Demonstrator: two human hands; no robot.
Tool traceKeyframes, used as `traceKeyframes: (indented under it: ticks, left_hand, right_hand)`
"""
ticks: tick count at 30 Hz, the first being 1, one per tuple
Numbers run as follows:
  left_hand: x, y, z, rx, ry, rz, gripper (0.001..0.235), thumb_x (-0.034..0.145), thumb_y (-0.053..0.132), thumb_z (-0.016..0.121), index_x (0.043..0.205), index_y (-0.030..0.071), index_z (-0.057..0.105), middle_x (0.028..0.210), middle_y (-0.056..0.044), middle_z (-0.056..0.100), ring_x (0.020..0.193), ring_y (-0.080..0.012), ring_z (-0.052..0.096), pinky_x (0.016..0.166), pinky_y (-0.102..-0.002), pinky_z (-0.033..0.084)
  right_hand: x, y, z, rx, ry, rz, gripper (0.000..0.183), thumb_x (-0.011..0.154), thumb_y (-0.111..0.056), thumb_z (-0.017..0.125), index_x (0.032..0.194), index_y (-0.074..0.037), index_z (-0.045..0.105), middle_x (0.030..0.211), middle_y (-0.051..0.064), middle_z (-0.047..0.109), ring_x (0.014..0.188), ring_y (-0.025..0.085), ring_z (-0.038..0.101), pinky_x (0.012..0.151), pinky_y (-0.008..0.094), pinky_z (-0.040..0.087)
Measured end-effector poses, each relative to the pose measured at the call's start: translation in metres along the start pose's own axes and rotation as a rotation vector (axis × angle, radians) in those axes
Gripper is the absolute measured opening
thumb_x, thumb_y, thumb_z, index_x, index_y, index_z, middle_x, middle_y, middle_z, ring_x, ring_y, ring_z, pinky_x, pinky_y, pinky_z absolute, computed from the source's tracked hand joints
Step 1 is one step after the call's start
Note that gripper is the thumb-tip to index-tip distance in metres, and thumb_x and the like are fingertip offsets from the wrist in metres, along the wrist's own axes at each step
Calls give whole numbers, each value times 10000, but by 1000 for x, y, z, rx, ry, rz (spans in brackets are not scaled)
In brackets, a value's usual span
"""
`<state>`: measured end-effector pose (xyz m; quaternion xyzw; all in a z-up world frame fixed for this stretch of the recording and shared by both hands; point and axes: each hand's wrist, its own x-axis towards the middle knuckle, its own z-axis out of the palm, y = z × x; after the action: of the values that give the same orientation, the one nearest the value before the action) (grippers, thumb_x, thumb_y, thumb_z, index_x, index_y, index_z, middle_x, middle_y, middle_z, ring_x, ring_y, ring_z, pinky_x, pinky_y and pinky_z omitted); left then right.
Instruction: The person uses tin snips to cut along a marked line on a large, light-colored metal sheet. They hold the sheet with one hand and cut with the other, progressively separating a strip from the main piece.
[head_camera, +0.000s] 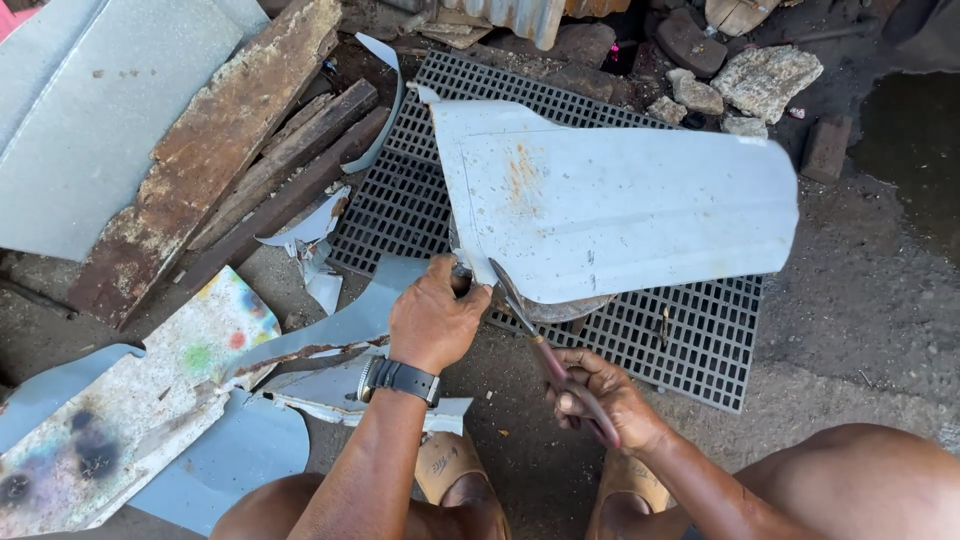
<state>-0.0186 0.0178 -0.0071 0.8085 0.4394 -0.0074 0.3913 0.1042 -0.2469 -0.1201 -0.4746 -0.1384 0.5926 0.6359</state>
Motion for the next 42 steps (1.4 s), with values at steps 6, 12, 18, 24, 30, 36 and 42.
traceKeyframes:
  ticks: [6, 12, 18, 24, 30, 36, 42]
  left_hand:
    - [8, -20, 22, 1, 7, 48, 798, 889, 599, 629, 1560, 238, 393, 1323, 9, 676, 1175, -428, 638, 935, -703, 551]
    - [11, -18, 25, -12, 23, 55, 793, 883, 583, 648, 1551, 220, 419, 1302, -4, 689, 1143, -436, 653, 896, -703, 563]
    - [11, -24, 39, -47, 3, 52, 794, 890, 571, 671, 1551, 234, 389, 1275, 15, 686, 1117, -414, 660, 867, -710, 578]
    - [8, -22, 44, -40, -14, 45, 785, 904, 565, 666, 1553, 221, 388, 1304, 19, 670, 1115, -412, 660, 869, -701, 587]
    - [5, -17, 36, -29, 11, 17, 785, 892, 585, 640, 1549, 227, 406, 1329, 32, 664, 1155, -411, 647, 877, -716, 568]
    - [-4, 2, 9, -7, -24, -33, 738, 876, 553, 612, 1511, 208, 463, 1309, 35, 694, 1162, -372, 665, 912, -633, 545]
    - [-12, 18, -1, -7, -94, 2, 823, 891, 558, 639, 1566, 174, 371, 1360, 9, 659, 1206, -400, 626, 963, -663, 535]
  right_hand:
    - [-5, -9, 15, -70, 103, 72, 731, 783, 111, 792, 1470, -42, 594, 1081, 254, 785, 846, 286, 759, 698, 343, 634]
    - [-16, -23, 20, 153, -42, 117, 885, 746, -207, 582, 1583, -1, 382, 1346, 330, 645, 1134, 402, 665, 1042, 533, 494]
    - [-31, -41, 57, -450, 133, 216, 967, 780, -267, 777, 1629, -140, 333, 1431, 112, 611, 1318, 286, 591, 1133, 463, 501]
    - [-34, -15, 28, -315, 210, 113, 730, 854, -9, 743, 1544, -76, 514, 1148, 115, 736, 1083, 263, 699, 1001, 425, 597]
    - [-27, -6, 33, -510, 83, -113, 620, 908, -145, 716, 1490, -71, 516, 1056, 106, 686, 939, 246, 671, 867, 415, 634]
    - [-26, -7, 36, -424, 100, -67, 459, 930, -164, 718, 1366, -76, 608, 993, 104, 665, 860, 242, 663, 745, 388, 622]
    - [-36, -19, 33, -159, -9, -97, 728, 938, -441, 597, 1532, -42, 460, 1064, 158, 696, 860, 225, 686, 799, 390, 597]
